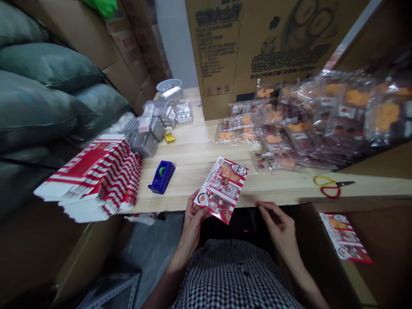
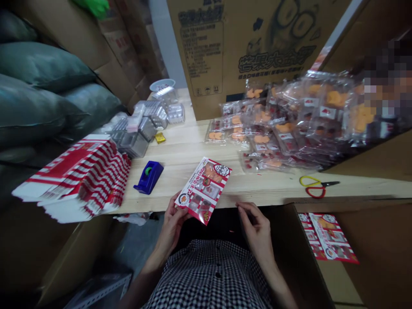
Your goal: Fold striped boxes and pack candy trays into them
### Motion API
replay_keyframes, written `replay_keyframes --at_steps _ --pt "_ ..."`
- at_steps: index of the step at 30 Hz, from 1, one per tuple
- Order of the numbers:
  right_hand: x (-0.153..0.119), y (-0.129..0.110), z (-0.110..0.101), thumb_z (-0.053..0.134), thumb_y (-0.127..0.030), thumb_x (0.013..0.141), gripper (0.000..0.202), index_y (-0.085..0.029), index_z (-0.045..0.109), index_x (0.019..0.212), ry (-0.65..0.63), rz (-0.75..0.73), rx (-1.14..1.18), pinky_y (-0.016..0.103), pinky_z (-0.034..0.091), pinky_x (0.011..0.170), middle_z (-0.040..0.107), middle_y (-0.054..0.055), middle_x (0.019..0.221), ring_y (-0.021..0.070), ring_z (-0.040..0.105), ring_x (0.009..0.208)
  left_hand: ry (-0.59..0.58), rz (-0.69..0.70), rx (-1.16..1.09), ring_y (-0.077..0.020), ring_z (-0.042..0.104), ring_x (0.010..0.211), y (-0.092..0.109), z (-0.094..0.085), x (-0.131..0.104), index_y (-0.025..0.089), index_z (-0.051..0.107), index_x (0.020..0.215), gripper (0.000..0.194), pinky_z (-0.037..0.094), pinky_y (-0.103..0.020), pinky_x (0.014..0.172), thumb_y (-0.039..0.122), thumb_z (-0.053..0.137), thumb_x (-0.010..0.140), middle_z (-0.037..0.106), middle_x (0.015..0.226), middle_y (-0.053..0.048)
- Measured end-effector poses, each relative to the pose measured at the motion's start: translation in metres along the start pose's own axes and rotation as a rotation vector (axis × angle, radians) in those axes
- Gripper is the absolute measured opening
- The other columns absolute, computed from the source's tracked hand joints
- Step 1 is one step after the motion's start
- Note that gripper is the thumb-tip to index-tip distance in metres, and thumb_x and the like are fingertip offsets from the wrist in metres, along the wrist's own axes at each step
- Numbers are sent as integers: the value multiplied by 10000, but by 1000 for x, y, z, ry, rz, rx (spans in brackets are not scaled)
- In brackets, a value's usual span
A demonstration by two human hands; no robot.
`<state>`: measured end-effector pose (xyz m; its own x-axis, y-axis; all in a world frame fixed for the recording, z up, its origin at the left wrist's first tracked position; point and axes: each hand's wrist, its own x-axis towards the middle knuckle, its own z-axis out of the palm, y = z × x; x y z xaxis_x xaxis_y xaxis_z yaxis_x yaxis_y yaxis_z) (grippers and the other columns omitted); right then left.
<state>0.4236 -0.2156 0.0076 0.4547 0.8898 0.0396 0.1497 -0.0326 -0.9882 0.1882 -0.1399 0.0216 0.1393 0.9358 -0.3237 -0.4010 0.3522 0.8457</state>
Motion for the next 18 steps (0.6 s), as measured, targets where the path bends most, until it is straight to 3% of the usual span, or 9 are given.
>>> replay_keyframes --at_steps 2,4,6,9,14,18 --pt "-1 1 5 675 -448 875 342 -255 689 1158 -6 167 159 440 502 972 748 83 1074 261 686 1026 -31 -2 -15 -146 686 907 -3 7 -1 252 468 1384 672 568 -263 812 213 729 766 675 1201 -64" --pt "-5 -2 17 698 -491 847 506 -275 607 1296 -95 270 347 457 503 989 739 83 1141 273 685 1074 -73 -20 -34 -170 682 995 -11 15 -4 264 439 1414 704 555 -283 871 206 732 776 657 1264 -73" --pt "-8 -9 32 716 -488 836 560 -299 563 1340 -159 301 508 454 517 983 716 71 1210 271 683 1095 -128 -46 -43 -197 667 1078 -19 23 -9 267 405 1441 725 532 -325 943 212 730 796 647 1296 -88" --pt "-11 -19 44 720 -439 850 520 -300 561 1326 -112 307 645 430 541 957 709 56 1227 261 687 1092 -229 -76 -30 -222 651 1129 -28 33 -15 239 429 1424 671 482 -385 1029 226 721 820 658 1286 -105" --pt "-10 -19 32 731 -387 853 522 -275 549 1330 -150 345 674 408 566 912 727 71 1177 259 705 1054 -359 -104 40 -243 657 1110 -18 33 -7 181 565 1292 499 475 -383 1026 270 726 828 677 1251 -116" --pt "-8 -12 18 744 -413 834 563 -263 550 1341 -234 352 600 399 592 838 752 81 1097 266 728 979 -344 -66 55 -261 632 1163 5 29 13 192 536 1325 508 493 -376 991 348 688 866 650 1295 -126"
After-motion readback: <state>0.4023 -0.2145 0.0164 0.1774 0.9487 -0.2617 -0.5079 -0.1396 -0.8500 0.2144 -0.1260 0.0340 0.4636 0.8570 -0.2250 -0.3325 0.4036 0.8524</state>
